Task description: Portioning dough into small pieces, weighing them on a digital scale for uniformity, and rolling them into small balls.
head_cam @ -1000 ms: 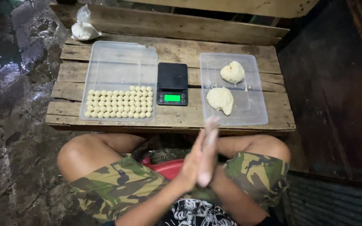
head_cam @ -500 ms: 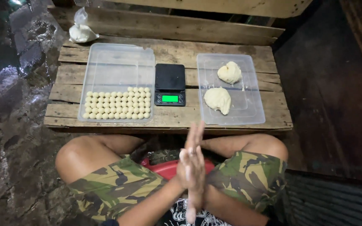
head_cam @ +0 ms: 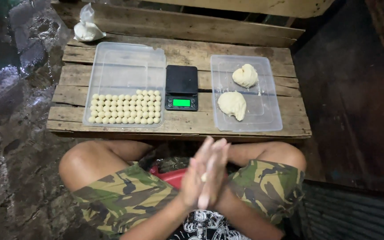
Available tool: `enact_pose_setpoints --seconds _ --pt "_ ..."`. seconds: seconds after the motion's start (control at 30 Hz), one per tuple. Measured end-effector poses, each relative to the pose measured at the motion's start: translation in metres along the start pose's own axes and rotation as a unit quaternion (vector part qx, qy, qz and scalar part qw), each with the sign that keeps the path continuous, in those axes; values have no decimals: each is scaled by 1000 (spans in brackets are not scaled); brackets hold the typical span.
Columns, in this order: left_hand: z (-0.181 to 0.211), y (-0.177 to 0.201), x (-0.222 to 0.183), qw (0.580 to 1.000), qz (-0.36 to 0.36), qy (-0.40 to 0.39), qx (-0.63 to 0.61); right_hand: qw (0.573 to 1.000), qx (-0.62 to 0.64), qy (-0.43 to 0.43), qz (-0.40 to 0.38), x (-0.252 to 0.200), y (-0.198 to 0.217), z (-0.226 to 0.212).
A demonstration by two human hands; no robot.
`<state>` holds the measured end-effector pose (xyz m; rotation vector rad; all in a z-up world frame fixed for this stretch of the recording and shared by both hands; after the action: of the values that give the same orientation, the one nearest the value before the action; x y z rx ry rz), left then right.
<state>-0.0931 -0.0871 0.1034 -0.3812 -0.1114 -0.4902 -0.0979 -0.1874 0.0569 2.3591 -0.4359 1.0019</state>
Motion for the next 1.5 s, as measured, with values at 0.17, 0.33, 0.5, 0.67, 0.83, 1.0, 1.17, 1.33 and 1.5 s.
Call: enact_pose_setpoints --seconds 0.17,0.33,0.5,0.67,0.83,1.0,1.17,1.33,1.5 --pt "-35 5 -3 996 13 67 62 1000 -13 4 -3 -3 1 0" --pt "-28 16 10 966 131 156 -157 1000 -31 2 -7 -10 -25 -14" --pt "-45 13 2 993 23 103 -43 999 -46 11 -9 4 -12 5" --pt "-48 24 14 950 103 0 -295 997 -73 20 -9 -17 -23 -14" --pt "-66 19 1 984 66 86 -144 996 -81 23 -11 11 -16 13" --pt "-131 35 10 964 117 46 -236 994 -100 32 -6 -1 -19 2" --pt "-78 29 6 982 86 154 -65 991 -126 34 -1 20 -13 22" --pt "-140 11 15 936 99 -213 -264 988 -148 40 1 -4 -34 -5" --pt "-274 75 -53 819 340 317 -336 986 -160 39 -6 8 -25 18"
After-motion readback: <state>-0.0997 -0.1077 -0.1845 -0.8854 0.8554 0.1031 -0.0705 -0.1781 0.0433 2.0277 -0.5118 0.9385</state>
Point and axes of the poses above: each hand's wrist, its own x-axis towards the middle knuckle, its own y-axis out of the back of the hand, z = x × y, the point moved 6 cm from there along x, towards the middle knuckle, and after that the axes turned 4 degrees about -y, right-handed, at the moved point
